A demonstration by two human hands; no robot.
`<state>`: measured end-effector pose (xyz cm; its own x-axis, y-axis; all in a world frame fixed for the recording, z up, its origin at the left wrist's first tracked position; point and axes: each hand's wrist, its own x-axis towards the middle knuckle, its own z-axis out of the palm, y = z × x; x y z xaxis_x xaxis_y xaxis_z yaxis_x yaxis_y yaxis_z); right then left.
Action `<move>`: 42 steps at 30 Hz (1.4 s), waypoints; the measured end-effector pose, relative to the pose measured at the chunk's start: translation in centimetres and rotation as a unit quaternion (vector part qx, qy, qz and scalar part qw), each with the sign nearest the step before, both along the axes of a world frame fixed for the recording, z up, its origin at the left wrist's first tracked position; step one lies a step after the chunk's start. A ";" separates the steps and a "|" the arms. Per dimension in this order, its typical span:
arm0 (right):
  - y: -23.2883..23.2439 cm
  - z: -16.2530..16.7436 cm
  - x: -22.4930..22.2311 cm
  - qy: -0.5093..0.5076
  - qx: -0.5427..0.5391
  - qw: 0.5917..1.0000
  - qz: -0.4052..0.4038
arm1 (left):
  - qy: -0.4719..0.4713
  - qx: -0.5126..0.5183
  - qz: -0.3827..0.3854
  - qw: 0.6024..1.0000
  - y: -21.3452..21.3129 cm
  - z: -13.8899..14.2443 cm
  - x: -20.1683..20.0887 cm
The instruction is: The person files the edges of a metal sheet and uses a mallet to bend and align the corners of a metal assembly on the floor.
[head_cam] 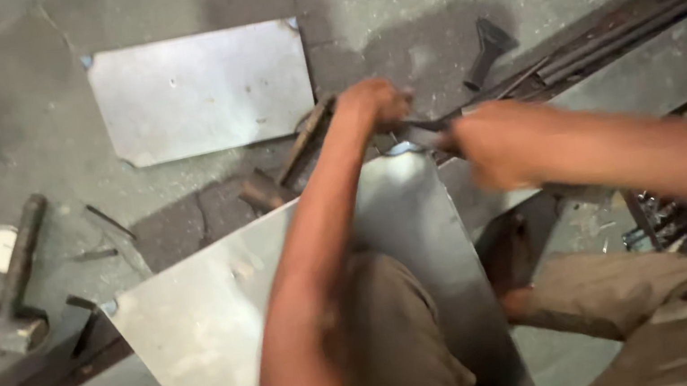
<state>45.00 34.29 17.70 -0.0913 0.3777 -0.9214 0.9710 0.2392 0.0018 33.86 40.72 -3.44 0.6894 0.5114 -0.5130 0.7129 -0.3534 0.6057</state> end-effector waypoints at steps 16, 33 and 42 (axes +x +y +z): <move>-17.7 -6.9 3.9 0.054 0.202 0.967 -0.147 | -0.028 0.218 0.069 0.973 -6.1 1.7 -4.7; 6.6 2.1 5.6 -0.070 -0.130 0.986 -0.080 | 0.044 0.297 0.449 0.841 -15.1 3.6 -19.4; 4.7 -2.9 -1.3 0.051 -0.136 0.986 -0.080 | 0.047 0.301 0.494 0.814 -14.8 4.2 -19.3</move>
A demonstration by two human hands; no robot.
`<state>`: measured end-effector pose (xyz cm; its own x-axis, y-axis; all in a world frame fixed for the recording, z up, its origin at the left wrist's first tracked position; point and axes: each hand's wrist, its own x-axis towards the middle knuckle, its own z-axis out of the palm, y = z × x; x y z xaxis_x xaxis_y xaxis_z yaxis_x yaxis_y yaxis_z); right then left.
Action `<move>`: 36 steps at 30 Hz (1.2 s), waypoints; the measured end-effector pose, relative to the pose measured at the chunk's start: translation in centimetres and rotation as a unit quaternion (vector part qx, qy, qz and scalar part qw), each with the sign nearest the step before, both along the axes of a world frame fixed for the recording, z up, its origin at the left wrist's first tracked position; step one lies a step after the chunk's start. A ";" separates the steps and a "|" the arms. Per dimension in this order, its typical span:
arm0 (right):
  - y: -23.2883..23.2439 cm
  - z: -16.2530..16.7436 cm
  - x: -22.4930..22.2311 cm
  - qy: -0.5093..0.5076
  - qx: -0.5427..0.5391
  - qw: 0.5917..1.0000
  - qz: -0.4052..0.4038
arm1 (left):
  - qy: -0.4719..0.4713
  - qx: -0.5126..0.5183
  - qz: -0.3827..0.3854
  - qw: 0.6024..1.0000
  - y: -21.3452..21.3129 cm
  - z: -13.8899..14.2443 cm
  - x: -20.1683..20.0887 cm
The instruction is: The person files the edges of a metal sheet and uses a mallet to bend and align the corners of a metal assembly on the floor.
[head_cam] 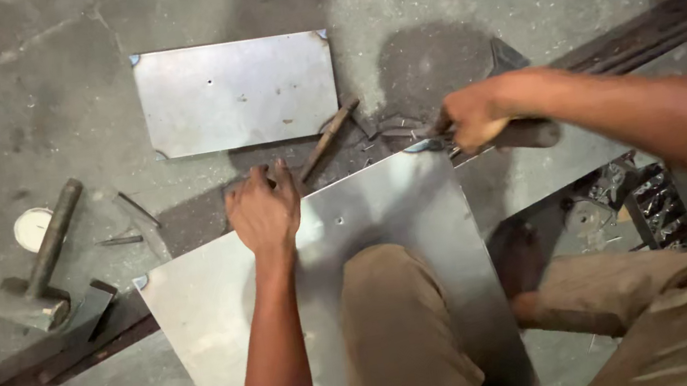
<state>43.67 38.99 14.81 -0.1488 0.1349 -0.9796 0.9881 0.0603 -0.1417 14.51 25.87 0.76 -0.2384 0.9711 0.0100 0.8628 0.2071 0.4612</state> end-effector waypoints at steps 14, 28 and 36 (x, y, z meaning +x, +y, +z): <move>-18.6 -6.0 0.0 -0.014 0.338 0.910 -0.238 | 0.042 -0.034 -0.002 0.999 0.0 0.2 0.1; -12.4 -6.2 9.3 0.276 0.131 0.693 -0.654 | 0.037 -0.028 -0.001 0.999 -0.1 0.6 0.8; -16.9 -8.8 4.6 0.255 0.184 0.737 -0.599 | 0.054 -0.060 -0.005 0.997 0.0 0.7 0.9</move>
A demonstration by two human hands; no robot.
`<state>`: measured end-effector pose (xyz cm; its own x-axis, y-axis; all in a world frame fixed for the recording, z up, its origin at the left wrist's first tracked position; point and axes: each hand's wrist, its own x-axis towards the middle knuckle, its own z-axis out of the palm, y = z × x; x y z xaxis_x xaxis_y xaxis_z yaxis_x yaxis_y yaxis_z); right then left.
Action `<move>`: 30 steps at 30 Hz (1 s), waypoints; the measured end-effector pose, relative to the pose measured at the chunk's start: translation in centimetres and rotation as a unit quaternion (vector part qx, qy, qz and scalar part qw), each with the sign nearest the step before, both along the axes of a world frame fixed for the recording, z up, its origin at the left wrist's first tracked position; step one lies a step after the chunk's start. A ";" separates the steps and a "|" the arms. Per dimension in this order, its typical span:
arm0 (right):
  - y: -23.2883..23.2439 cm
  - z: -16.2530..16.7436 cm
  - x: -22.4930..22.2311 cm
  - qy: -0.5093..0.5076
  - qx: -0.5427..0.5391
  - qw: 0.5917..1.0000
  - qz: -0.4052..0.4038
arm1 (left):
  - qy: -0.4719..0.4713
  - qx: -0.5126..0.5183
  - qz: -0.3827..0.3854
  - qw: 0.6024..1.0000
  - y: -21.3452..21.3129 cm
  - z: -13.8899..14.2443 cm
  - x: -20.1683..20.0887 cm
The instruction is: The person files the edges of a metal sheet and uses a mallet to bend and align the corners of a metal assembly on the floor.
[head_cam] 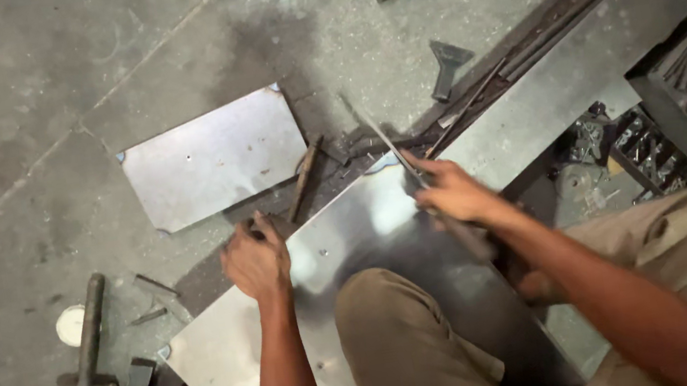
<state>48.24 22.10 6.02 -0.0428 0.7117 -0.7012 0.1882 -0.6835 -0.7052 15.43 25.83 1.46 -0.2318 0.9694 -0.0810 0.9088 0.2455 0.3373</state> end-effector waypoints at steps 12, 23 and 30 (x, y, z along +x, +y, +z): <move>-5.3 3.4 -7.6 -0.324 0.304 0.896 0.020 | -0.018 0.016 -0.009 1.000 0.3 0.8 0.0; -8.0 3.0 0.4 -0.313 0.366 0.868 0.117 | -0.024 0.030 0.024 0.999 0.2 0.5 -0.1; -1.9 0.2 -3.4 -0.481 0.351 0.779 0.196 | -0.004 0.093 0.005 0.996 0.1 -0.7 -0.6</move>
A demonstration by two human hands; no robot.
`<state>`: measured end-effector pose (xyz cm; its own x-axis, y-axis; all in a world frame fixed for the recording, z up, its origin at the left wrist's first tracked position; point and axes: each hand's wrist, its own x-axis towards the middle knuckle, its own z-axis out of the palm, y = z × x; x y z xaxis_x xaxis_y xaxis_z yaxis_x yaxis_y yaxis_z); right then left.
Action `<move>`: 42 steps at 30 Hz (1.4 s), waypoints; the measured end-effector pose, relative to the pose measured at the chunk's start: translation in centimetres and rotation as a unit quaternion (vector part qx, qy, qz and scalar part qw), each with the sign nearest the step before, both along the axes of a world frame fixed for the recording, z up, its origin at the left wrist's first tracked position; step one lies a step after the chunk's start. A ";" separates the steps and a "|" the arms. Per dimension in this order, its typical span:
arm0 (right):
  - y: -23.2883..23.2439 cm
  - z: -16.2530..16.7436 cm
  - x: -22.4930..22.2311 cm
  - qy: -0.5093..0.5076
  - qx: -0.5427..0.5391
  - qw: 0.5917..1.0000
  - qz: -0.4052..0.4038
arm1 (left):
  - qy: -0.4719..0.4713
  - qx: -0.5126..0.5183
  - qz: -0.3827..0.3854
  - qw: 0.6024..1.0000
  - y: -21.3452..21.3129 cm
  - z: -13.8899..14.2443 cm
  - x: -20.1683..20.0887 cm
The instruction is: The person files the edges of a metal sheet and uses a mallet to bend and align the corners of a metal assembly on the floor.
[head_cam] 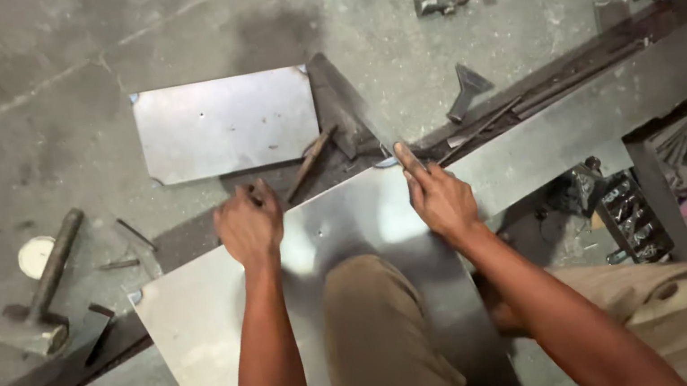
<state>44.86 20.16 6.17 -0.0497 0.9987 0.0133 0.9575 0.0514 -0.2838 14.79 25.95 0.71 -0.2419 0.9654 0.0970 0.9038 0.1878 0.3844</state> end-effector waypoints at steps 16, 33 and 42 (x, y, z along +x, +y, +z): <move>-1.0 0.1 0.9 0.013 -0.048 0.998 -0.036 | -0.012 0.131 -0.033 0.991 -4.8 2.1 0.7; -5.9 0.6 2.6 0.084 0.020 0.996 -0.019 | 0.052 -0.012 0.007 0.999 -25.6 0.8 4.1; 10.7 0.7 2.6 0.075 -0.087 0.993 -0.025 | 0.053 -0.105 0.021 0.993 -23.8 2.9 4.2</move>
